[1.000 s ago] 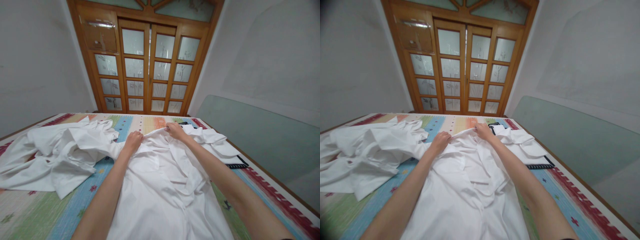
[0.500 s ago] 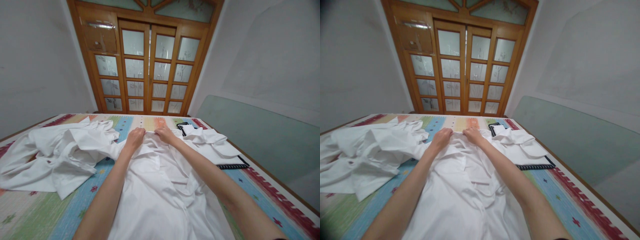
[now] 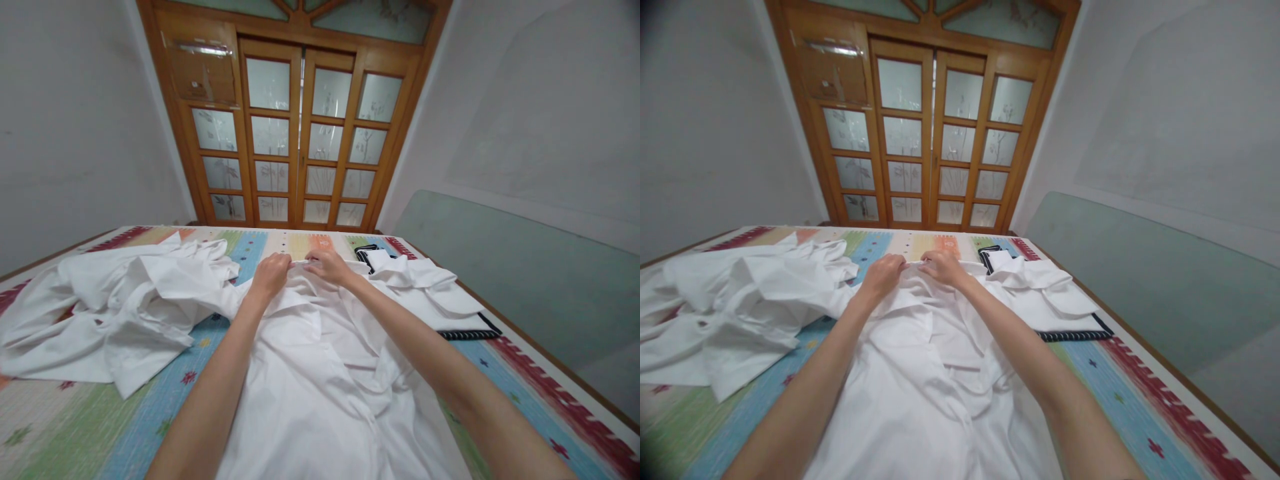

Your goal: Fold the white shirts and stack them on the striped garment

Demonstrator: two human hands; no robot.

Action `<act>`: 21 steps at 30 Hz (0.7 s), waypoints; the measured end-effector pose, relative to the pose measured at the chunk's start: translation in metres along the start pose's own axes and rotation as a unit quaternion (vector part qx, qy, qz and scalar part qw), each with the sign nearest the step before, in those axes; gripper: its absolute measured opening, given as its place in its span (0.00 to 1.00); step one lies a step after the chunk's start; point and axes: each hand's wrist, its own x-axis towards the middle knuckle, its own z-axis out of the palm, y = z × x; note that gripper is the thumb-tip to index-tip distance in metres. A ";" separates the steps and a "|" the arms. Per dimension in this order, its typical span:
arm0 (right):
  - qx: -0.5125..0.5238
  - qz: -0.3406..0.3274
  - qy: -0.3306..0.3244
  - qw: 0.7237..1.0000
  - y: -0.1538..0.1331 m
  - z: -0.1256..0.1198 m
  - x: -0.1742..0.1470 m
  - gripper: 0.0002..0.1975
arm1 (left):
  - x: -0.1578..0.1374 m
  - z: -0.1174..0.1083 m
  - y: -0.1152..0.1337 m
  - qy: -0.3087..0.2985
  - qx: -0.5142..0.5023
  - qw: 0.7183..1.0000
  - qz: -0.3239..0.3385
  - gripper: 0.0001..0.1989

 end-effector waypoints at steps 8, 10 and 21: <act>-0.070 0.071 -0.028 0.995 -0.008 -0.005 0.005 0.07 | 0.000 -0.005 0.000 -0.009 -0.009 1.000 -0.020 0.12; -0.118 0.075 -0.039 0.989 -0.006 -0.009 0.006 0.08 | 0.000 -0.008 -0.001 -0.019 -0.014 0.999 -0.039 0.12; -0.062 0.085 -0.052 0.993 -0.003 0.015 0.016 0.14 | -0.008 -0.021 -0.025 -0.116 -0.028 0.965 -0.235 0.13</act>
